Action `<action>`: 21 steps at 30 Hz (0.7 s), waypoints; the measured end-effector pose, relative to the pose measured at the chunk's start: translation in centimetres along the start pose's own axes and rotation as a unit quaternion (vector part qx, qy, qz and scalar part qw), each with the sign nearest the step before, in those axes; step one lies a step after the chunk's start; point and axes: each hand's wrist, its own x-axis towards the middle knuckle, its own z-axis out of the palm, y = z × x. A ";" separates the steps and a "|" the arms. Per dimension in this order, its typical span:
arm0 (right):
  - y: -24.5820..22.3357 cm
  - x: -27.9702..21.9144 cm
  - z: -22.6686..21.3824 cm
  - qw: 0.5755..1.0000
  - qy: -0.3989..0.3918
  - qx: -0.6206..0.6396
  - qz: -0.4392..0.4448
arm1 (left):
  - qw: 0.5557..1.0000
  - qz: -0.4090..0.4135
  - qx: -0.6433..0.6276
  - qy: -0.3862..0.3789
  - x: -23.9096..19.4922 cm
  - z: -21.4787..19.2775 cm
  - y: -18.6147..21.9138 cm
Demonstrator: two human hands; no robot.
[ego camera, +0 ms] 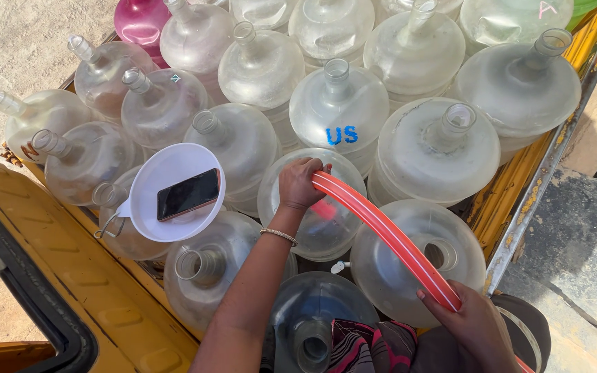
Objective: Arranging empty water jugs in a truck bed and preparing a hose for filling.
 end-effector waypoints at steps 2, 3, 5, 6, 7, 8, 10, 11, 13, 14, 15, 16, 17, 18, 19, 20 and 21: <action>-0.2 0.0 -0.1 1.000 0.000 -0.021 0.010 | 1.000 -0.001 0.004 -0.005 0.1 -0.1 0.1; 0.2 0.2 0.0 1.000 0.000 -0.021 0.011 | 1.000 -0.001 0.003 -0.005 0.1 -0.1 0.1; 0.8 0.7 0.3 1.000 0.009 -0.017 -0.004 | 1.000 -0.006 0.007 -0.012 0.0 -0.1 0.0; 0.8 0.7 0.3 1.000 0.009 -0.017 -0.004 | 1.000 -0.006 0.007 -0.011 0.0 0.0 0.0; 0.8 0.7 0.3 1.000 0.009 -0.020 0.002 | 1.000 -0.005 0.010 -0.008 0.0 0.1 -0.1; 0.8 0.7 0.3 1.000 0.009 -0.024 0.009 | 1.000 -0.003 0.012 -0.006 -0.1 0.2 -0.1; 1.0 0.7 0.4 1.000 0.005 -0.011 0.004 | 1.000 -0.005 0.011 -0.008 -0.1 0.1 -0.2; 1.2 0.7 0.4 1.000 0.002 0.001 -0.001 | 1.000 -0.006 0.011 -0.010 -0.1 0.1 -0.2; 0.0 -0.1 -0.4 1.000 -0.005 -0.010 0.012 | 1.000 -0.006 0.006 -0.010 0.0 -0.1 -0.1; -0.6 -0.5 -0.8 0.999 -0.012 -0.020 0.026 | 1.000 -0.006 0.001 -0.010 0.0 -0.2 -0.1; -0.6 -0.7 -1.0 0.999 -0.012 -0.020 0.026 | 1.000 -0.006 0.001 -0.010 0.0 -0.4 0.0; -0.7 -0.9 -1.3 1.000 0.005 -0.007 0.016 | 1.000 -0.013 -0.007 -0.024 0.1 -0.7 0.1; -0.7 -1.1 -1.6 1.000 0.022 0.005 0.006 | 0.999 -0.020 -0.016 -0.039 0.1 -0.9 0.2; -1.2 -1.4 -2.1 1.000 0.022 0.005 0.005 | 0.999 -0.020 -0.015 -0.038 0.2 -1.4 0.4; -1.8 -1.7 -2.6 1.000 0.022 -0.001 0.002 | 0.998 -0.009 -0.024 -0.052 0.3 -1.8 0.6; -2.3 -2.0 -3.0 1.000 0.022 -0.007 -0.002 | 0.997 0.004 -0.033 -0.067 0.5 -2.3 0.8; -2.5 -1.9 -3.0 1.000 0.022 -0.006 -0.002 | 0.997 0.004 -0.033 -0.067 0.4 -2.4 0.7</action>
